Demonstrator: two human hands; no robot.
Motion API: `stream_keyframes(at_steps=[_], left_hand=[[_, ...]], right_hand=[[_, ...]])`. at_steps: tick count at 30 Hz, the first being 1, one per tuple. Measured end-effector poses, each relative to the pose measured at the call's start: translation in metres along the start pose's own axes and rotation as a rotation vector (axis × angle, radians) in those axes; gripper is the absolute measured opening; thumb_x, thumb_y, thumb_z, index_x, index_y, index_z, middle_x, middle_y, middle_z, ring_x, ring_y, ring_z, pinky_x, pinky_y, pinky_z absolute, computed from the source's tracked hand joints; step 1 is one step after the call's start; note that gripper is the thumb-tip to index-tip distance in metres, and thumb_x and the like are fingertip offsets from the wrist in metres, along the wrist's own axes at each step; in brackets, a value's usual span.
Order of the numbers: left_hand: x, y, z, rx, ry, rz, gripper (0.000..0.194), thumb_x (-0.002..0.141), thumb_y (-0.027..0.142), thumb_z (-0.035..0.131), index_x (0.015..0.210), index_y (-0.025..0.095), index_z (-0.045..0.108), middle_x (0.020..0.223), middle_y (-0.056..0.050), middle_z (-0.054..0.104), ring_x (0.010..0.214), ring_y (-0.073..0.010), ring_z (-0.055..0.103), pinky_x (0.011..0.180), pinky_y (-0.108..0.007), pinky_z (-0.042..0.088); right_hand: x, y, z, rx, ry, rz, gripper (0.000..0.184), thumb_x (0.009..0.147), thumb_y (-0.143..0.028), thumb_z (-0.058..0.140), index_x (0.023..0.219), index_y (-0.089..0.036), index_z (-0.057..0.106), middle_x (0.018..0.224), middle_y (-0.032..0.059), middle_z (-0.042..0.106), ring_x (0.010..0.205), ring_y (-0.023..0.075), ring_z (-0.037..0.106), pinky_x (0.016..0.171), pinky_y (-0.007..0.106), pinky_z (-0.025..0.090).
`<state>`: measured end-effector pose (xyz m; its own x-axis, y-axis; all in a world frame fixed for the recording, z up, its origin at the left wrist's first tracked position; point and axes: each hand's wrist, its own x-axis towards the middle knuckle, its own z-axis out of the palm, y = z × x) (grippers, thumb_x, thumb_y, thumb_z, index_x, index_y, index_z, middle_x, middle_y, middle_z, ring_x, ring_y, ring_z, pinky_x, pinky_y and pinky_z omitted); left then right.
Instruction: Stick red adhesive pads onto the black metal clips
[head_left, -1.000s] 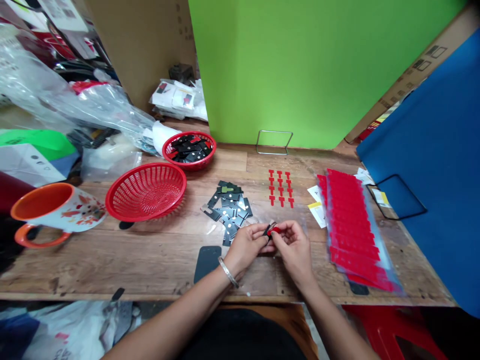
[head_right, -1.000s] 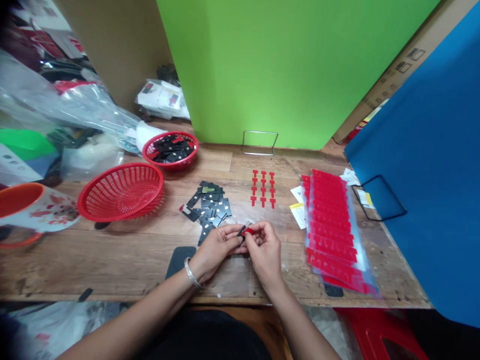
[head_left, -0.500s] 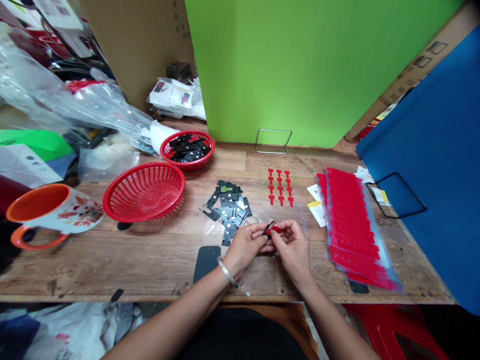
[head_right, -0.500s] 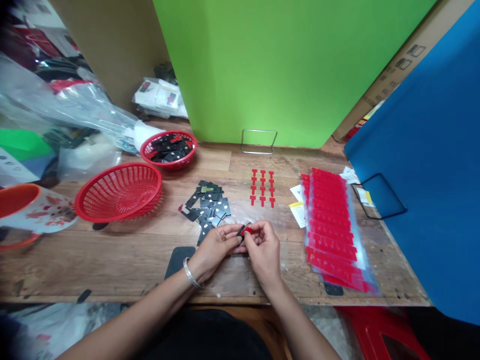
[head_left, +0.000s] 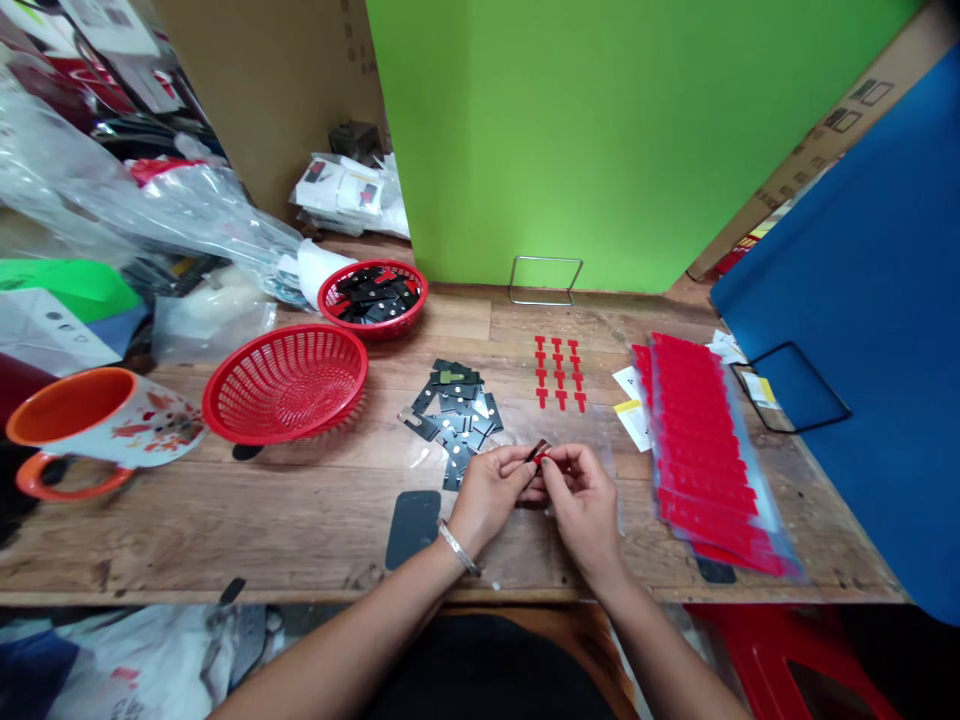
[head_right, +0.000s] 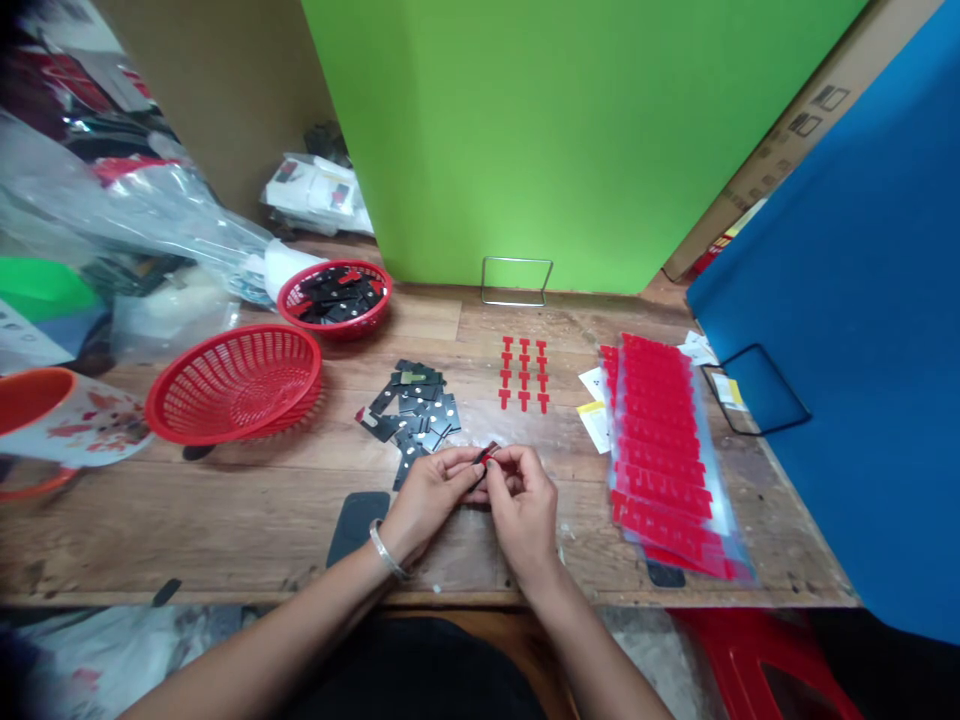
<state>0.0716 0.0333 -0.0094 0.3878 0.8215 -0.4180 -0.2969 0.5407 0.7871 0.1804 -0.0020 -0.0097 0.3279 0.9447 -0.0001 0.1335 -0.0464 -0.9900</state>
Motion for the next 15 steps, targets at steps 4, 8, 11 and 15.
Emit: stream_keyframes(at_steps=[4,8,11,15], left_hand=[[-0.002,0.004,0.003,0.009,-0.011,0.045,0.030,0.068,0.024,0.067,0.095,0.011,0.065,0.078,-0.005,0.068,0.068,-0.0154,0.065,0.068,-0.027,0.053],[-0.004,0.006,0.006,0.028,0.002,0.016,0.029,0.067,0.025,0.068,0.092,0.011,0.065,0.072,-0.005,0.068,0.065,-0.0149,0.065,0.064,-0.025,0.053],[-0.005,0.005,0.007,0.030,0.014,0.000,0.029,0.068,0.023,0.067,0.092,0.010,0.064,0.071,-0.005,0.067,0.064,-0.0141,0.065,0.063,-0.024,0.053],[-0.004,0.004,0.007,0.015,0.001,-0.008,0.030,0.067,0.023,0.068,0.093,0.009,0.063,0.070,-0.005,0.067,0.062,-0.0132,0.064,0.062,-0.023,0.053]], right_hand=[[-0.003,-0.005,-0.002,-0.177,0.067,-0.158,0.010,0.080,-0.029,0.053,0.084,-0.020,0.057,0.087,0.0048,0.058,0.075,0.0161,0.056,0.063,0.028,0.048],[0.005,-0.009,-0.006,-0.255,0.139,-0.234,0.010,0.078,-0.028,0.055,0.075,-0.019,0.058,0.098,0.0085,0.052,0.089,0.0195,0.053,0.064,0.027,0.045],[0.012,-0.008,-0.008,-0.190,0.115,-0.183,0.010,0.078,-0.027,0.055,0.074,-0.019,0.056,0.087,0.0053,0.053,0.084,0.0176,0.053,0.065,0.026,0.045],[0.014,-0.006,-0.009,-0.164,0.103,-0.149,0.007,0.077,-0.026,0.056,0.075,-0.018,0.056,0.083,0.0030,0.054,0.077,0.0156,0.052,0.066,0.026,0.043]])
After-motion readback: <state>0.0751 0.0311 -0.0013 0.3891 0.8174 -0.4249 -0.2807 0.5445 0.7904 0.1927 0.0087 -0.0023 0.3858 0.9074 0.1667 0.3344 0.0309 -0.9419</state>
